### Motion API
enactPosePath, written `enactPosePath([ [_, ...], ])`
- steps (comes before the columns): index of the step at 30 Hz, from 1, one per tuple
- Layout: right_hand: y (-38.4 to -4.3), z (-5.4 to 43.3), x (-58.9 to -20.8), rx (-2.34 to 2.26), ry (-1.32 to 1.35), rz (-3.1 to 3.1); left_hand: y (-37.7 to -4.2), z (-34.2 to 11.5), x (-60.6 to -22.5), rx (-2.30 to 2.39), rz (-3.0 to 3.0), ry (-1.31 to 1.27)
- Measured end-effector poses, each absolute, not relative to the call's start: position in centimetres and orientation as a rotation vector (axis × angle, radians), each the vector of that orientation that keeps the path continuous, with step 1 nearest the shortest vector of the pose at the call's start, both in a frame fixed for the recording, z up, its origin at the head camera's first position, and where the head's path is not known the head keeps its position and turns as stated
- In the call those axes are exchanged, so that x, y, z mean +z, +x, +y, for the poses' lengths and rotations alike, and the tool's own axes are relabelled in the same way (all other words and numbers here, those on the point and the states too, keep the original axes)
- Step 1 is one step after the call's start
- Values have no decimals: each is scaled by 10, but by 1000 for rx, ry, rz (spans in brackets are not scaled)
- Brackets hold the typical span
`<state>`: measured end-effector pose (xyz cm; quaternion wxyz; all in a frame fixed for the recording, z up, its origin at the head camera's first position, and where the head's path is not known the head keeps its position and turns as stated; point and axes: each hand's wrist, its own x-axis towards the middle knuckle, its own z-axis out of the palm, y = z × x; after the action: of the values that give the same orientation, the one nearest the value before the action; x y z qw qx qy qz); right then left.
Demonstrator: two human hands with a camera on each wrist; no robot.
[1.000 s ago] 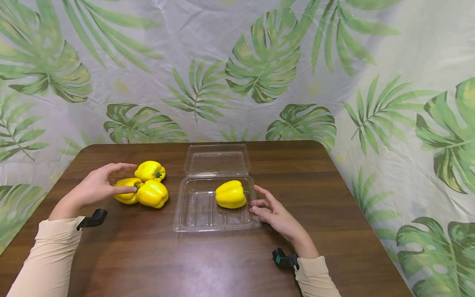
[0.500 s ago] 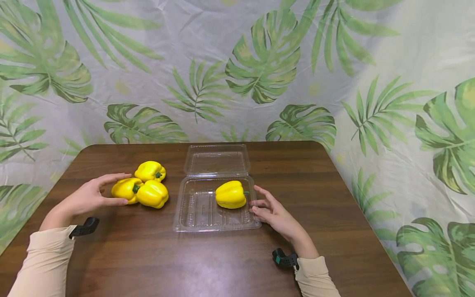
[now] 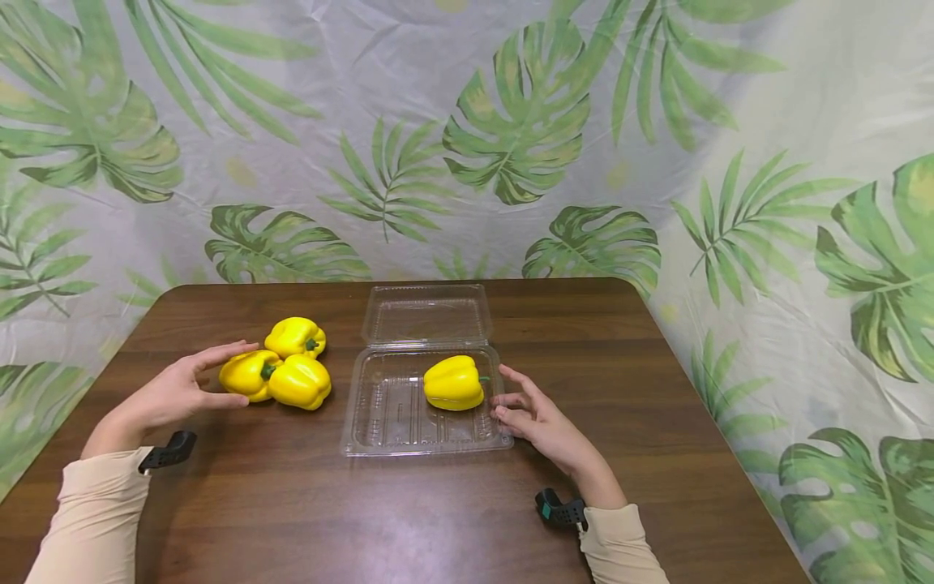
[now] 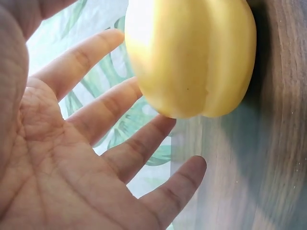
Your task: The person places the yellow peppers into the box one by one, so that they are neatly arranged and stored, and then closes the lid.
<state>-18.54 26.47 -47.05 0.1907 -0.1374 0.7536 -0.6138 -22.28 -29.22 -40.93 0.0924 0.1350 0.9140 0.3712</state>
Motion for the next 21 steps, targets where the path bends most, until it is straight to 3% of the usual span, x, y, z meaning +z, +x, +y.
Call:
enactPosePath([
  [21, -184, 265, -470, -1727, -410, 2131, -227, -291, -418, 1079, 2755, 384],
])
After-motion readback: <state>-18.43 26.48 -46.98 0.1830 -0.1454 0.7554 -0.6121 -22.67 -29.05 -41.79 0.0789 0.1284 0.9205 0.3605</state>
